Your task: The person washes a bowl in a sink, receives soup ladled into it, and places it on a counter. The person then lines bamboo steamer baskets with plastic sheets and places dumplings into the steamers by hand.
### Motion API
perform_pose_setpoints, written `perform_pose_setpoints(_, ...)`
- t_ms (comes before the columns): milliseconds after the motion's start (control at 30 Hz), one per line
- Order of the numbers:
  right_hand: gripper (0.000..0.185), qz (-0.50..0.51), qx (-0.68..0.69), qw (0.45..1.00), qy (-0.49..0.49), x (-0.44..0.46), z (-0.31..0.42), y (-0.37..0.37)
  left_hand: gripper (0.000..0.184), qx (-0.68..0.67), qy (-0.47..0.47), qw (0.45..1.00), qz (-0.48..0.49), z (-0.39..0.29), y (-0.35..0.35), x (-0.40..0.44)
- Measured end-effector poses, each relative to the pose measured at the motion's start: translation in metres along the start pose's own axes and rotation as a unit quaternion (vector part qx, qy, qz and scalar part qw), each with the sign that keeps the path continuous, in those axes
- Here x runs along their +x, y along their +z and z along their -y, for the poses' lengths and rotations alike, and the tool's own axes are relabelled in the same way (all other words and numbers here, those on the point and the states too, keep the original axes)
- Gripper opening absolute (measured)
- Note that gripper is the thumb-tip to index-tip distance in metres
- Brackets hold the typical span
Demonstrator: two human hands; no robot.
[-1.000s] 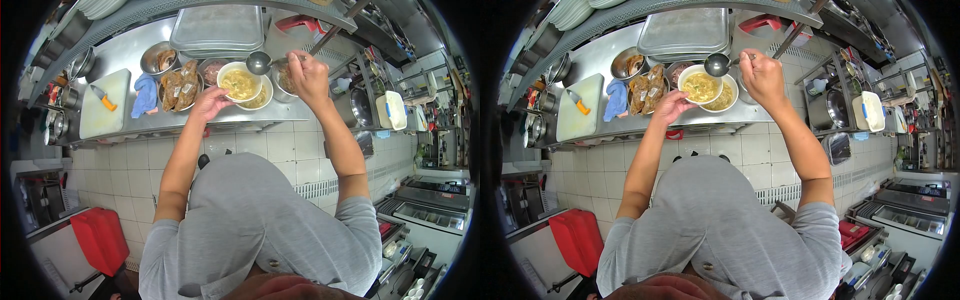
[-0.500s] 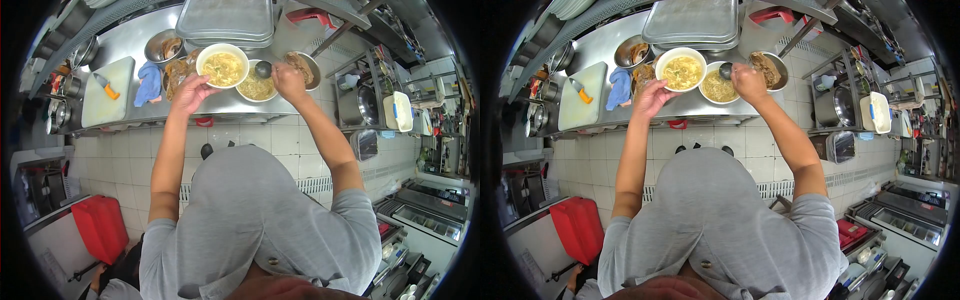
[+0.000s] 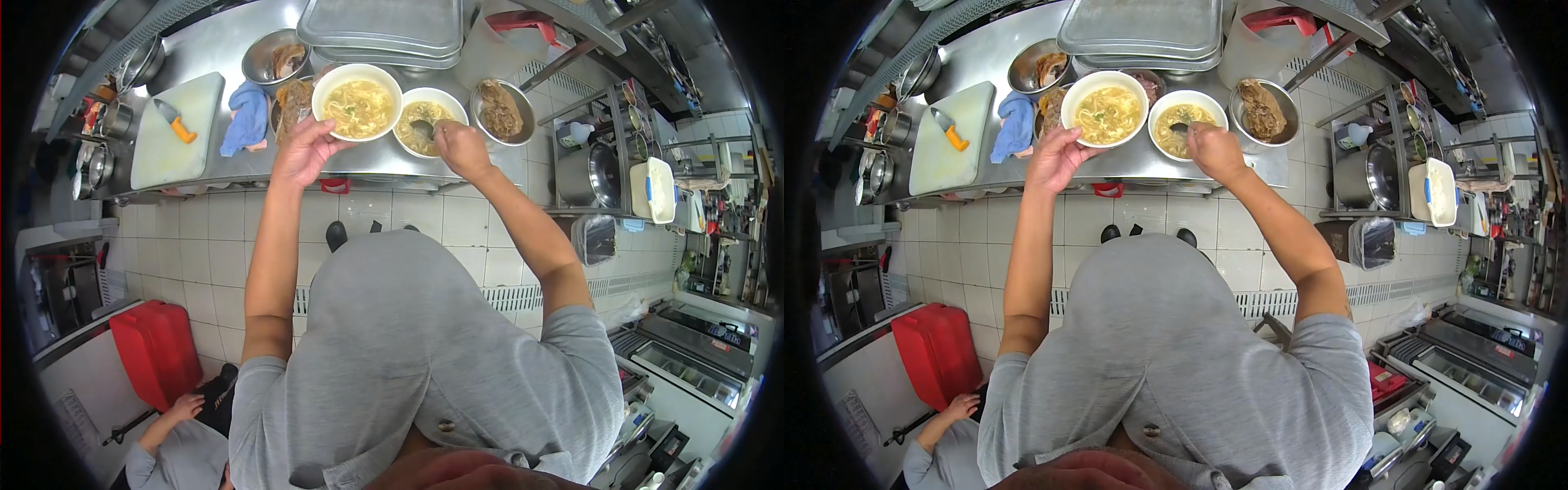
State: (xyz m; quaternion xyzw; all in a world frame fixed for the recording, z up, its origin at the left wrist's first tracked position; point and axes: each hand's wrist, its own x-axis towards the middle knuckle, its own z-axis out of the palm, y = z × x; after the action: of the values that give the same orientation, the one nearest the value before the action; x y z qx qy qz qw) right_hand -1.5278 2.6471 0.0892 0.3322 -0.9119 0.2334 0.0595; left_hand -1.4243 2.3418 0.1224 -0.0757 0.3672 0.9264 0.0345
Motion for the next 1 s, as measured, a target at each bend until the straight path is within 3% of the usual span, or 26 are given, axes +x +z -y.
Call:
perform_pose_setpoints(167, 0.026, -0.003, 0.182, 0.968, 0.174, 0.006, -0.019, -0.009, 0.045, 0.002, -0.010, 1.000, 0.002, 0.005, -0.005, 0.000)
perform_pose_setpoints(267, 0.027, -0.033, 0.238, 0.943, 0.229, 0.008, -0.013, -0.027, 0.044, -0.003, -0.014, 1.000, 0.001, 0.007, -0.007, 0.001)
perform_pose_setpoints(600, 0.027, -0.085, 0.169, 0.958, 0.217, 0.028, 0.005, -0.102, 0.034, -0.010, -0.026, 1.000, 0.010, 0.018, -0.019, 0.012)
perform_pose_setpoints(633, 0.028, -0.089, 0.201, 0.944, 0.247, 0.030, 0.000, -0.105, 0.033, -0.011, -0.029, 0.999, 0.013, 0.019, -0.018, 0.012)
perform_pose_setpoints(1000, 0.025, -0.125, 0.228, 0.946, 0.193, 0.071, 0.034, -0.195, 0.028, -0.028, -0.066, 0.997, -0.001, 0.043, -0.014, 0.032)
